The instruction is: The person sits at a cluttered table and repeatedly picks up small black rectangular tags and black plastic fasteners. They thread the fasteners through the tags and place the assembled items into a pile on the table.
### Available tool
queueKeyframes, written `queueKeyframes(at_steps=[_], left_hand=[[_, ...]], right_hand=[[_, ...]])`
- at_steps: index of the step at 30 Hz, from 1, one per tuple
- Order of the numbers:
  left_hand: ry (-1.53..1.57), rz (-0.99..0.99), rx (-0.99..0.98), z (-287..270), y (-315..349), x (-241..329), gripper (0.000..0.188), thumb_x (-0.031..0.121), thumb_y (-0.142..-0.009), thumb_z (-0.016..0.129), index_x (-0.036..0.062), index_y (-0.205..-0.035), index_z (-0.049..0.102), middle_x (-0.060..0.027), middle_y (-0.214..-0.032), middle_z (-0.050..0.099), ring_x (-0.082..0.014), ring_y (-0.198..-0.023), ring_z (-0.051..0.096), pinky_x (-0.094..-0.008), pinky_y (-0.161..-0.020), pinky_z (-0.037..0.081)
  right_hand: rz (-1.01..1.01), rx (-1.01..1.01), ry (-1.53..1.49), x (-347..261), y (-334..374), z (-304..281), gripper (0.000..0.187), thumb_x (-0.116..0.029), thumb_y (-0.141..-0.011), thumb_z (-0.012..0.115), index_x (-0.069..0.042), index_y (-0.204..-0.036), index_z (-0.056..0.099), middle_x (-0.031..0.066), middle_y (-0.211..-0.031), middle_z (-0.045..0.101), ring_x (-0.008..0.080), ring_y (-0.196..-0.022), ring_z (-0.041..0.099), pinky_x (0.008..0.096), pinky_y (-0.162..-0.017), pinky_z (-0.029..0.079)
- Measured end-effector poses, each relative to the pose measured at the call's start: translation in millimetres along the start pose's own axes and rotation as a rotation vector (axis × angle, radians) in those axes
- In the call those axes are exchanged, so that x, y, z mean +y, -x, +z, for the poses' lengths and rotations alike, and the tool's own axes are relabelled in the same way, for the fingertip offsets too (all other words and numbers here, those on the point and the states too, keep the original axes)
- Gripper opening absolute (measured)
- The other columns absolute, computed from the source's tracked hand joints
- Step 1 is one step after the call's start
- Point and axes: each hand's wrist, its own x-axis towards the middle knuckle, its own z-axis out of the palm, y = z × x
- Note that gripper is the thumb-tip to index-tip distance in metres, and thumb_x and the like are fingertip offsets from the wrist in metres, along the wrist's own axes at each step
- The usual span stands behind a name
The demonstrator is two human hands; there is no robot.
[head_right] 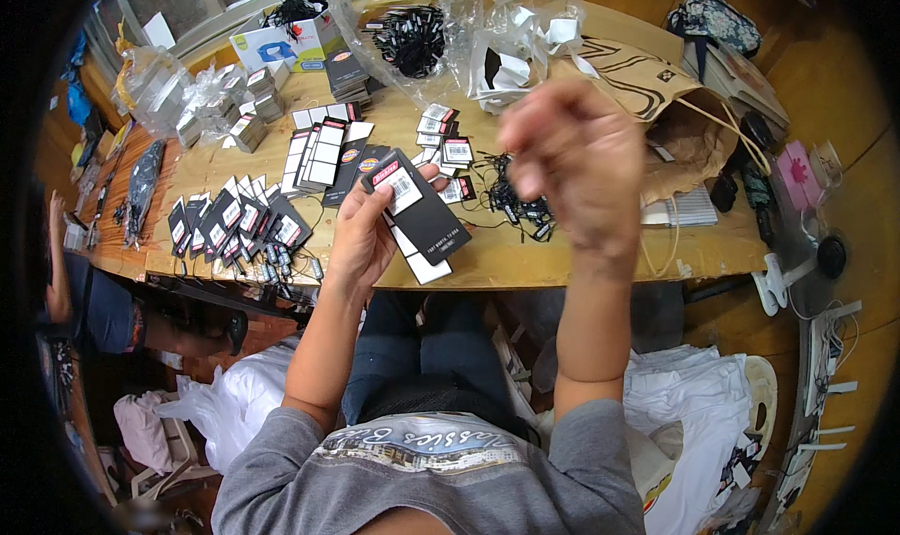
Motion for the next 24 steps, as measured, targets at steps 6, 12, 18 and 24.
queueKeyframes(at_steps=[6,12,18,24], left_hand=[[-0.441,0.268,0.224,5,-4,-5,0.024,0.001,-0.071,0.06,-0.0036,-0.092,0.05,-0.0068,-0.083,0.057,-0.0091,-0.072,0.053,-0.0207,-0.064,0.045],[-0.769,0.531,0.31,10,2,-4,0.021,-0.001,-0.069,0.062,-0.0038,-0.088,0.054,-0.0052,-0.074,0.059,-0.0064,-0.064,0.052,-0.0194,-0.059,0.043],[-0.889,0.598,0.237,8,6,-5,0.02,-0.004,-0.07,0.06,-0.0033,-0.089,0.055,-0.0069,-0.073,0.061,-0.0064,-0.064,0.054,-0.019,-0.057,0.044],[-0.988,0.743,0.144,3,4,-6,0.021,-0.008,-0.068,0.057,-0.0016,-0.089,0.056,-0.0092,-0.076,0.061,-0.012,-0.067,0.059,-0.0228,-0.058,0.045]], right_hand=[[0.31,0.151,0.325,74,13,8,0.008,-0.004,-0.072,0.059,0.002,-0.075,0.054,0.0014,-0.063,0.054,0.0039,-0.048,0.048,0.0146,-0.041,0.036],[0.148,0.164,0.658,87,15,10,0.007,-0.001,-0.072,0.058,0.002,-0.074,0.053,0.0038,-0.07,0.052,0.0031,-0.053,0.048,0.0151,-0.043,0.038],[0.235,0.214,0.313,87,15,9,0.007,0.002,-0.07,0.058,0.004,-0.069,0.051,0.008,-0.088,0.049,0.007,-0.056,0.053,0.0166,-0.049,0.044],[0.234,0.191,0.117,88,16,7,0.007,0.001,-0.073,0.056,0.004,-0.071,0.05,0.0106,-0.086,0.051,0.0101,-0.06,0.054,0.0209,-0.057,0.047]])
